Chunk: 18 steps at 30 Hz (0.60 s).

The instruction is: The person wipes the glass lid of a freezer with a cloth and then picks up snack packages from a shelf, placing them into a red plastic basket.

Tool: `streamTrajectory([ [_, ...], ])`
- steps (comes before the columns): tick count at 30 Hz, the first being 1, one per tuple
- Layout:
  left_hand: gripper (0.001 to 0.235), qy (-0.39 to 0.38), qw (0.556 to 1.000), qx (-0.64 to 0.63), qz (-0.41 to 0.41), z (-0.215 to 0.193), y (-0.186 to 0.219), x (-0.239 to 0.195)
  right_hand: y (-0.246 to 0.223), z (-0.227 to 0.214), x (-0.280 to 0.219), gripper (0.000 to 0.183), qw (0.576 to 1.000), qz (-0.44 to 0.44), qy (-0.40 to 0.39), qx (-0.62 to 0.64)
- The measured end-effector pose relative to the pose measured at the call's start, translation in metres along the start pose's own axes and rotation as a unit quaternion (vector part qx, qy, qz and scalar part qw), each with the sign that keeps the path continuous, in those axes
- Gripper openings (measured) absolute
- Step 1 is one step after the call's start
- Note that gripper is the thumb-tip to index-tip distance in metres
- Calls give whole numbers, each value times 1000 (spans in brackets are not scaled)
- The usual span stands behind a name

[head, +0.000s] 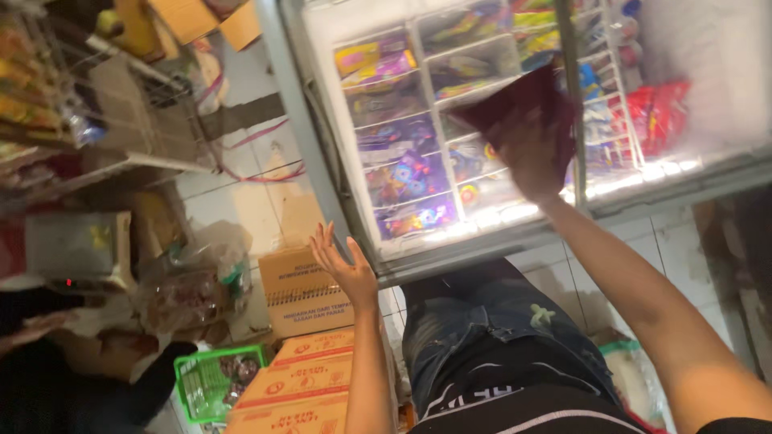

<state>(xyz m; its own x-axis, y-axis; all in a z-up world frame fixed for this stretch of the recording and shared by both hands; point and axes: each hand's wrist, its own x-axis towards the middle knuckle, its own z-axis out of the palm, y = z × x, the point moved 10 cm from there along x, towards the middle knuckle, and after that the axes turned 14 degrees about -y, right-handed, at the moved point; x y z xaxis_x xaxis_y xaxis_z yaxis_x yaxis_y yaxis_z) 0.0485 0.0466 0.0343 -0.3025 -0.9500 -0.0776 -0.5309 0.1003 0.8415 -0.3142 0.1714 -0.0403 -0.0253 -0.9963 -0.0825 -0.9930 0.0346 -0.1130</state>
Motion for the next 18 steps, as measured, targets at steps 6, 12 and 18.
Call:
streamTrajectory([
  [6, 34, -42, 997, 43, 49, 43, 41, 5, 25, 34, 1, 57, 952, 295, -32, 80],
  [12, 28, -71, 993, 8, 94, 56, 75, 29, -149, 43, -46, 51, 942, -320, -47, 91],
  [18, 29, -76, 987, 29, 136, 61, 96, 45, 11, -9, 4, 69, 982, 181, 60, -14],
])
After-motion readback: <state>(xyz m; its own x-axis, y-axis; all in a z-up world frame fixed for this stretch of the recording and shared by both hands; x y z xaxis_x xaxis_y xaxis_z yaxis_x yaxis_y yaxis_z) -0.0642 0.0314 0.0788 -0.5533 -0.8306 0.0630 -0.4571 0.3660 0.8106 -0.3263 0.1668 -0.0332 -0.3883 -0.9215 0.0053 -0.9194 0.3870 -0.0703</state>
